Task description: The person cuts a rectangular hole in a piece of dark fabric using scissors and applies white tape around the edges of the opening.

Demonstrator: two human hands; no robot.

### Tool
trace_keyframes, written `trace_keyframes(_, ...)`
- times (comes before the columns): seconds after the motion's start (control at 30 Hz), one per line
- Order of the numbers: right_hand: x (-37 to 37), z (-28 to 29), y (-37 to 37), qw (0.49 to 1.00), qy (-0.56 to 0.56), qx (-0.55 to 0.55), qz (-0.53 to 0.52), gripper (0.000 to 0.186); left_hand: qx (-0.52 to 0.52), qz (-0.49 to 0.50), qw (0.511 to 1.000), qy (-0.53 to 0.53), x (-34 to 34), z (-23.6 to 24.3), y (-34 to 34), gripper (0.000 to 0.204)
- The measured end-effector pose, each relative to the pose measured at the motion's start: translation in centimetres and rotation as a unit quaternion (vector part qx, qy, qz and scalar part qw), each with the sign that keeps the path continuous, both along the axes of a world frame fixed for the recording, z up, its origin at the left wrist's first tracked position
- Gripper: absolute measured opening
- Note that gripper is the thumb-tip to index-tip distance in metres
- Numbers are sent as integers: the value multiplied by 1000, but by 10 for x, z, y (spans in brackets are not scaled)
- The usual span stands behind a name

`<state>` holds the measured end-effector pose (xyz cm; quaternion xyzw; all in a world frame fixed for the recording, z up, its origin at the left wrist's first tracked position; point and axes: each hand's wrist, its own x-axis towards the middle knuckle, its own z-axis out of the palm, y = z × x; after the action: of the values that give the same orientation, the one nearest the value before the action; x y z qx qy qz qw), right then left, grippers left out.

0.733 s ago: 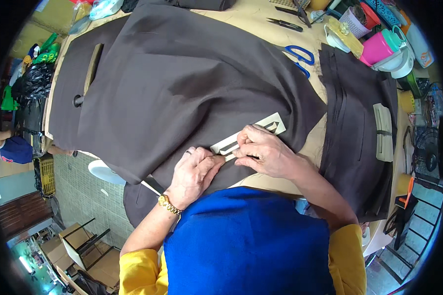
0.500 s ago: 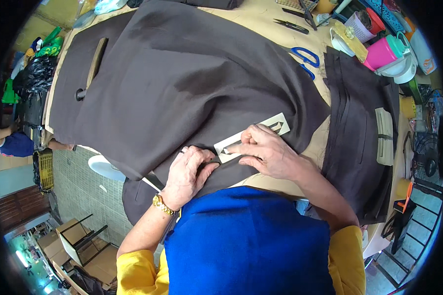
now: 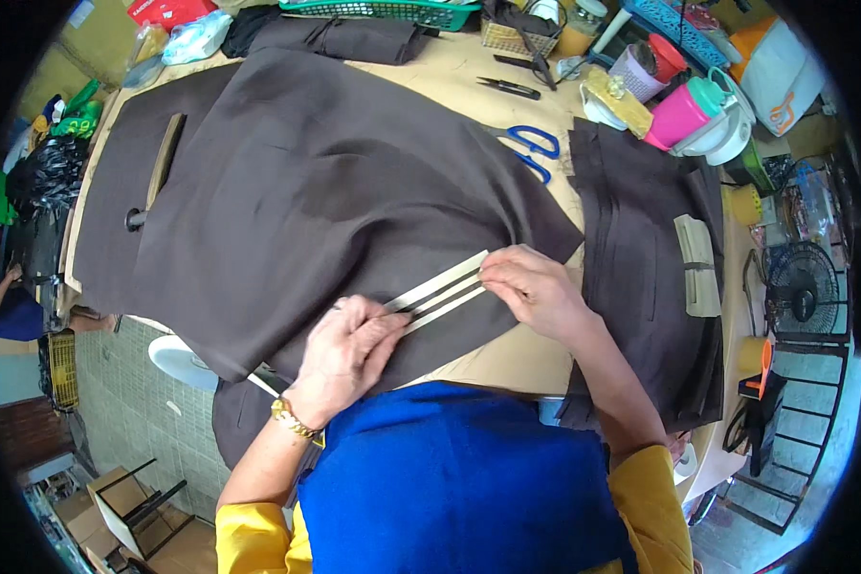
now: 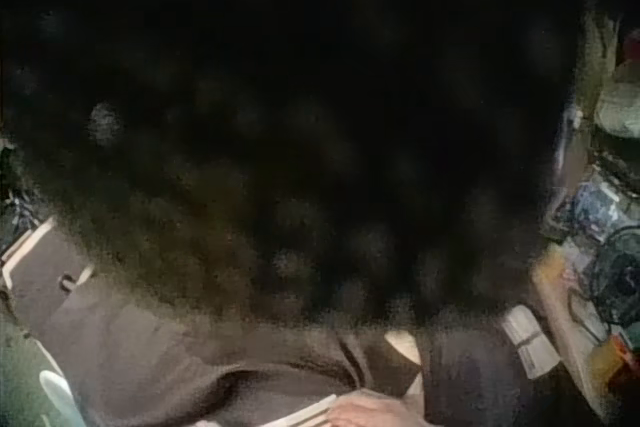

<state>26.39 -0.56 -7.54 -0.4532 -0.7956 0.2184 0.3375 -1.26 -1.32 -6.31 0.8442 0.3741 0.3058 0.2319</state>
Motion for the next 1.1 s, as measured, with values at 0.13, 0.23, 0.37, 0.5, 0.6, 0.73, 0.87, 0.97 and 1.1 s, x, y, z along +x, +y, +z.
trace_keyframes(0.13, 2, -5, 12, 996, -61, 49, 36, 12, -16, -17, 999, -41, 36, -10, 16, 21)
trace_keyframes(0.23, 4, -5, 16, 989, -107, 72, 75, 14, -18, -14, 999, -35, 41, -29, 28, 21)
trace_keyframes(0.37, 2, 4, 19, 959, -220, 133, 122, 16, -52, -28, 998, -38, 37, -30, 32, 22)
trace_keyframes(0.5, 3, 0, 23, 935, -265, 178, 152, 15, -127, -6, 992, -19, 42, -18, 32, 23)
trace_keyframes(0.6, 3, -7, 26, 939, -244, 185, 155, 13, -105, 7, 994, 4, 47, -15, 31, 23)
trace_keyframes(0.73, 2, -12, 30, 953, -204, 172, 143, 11, -37, 22, 999, 20, 55, -18, 30, 22)
trace_keyframes(0.87, 2, -9, 32, 965, -173, 138, 138, 9, 11, 36, 999, 32, 60, -19, 29, 18)
trace_keyframes(0.97, 3, -9, 32, 969, -166, 121, 139, 9, 36, 49, 998, 32, 64, -25, 28, 13)
trace_keyframes(1.1, 5, -9, 31, 980, -134, 74, 126, 11, 36, 70, 996, 35, 67, -28, 25, 9)
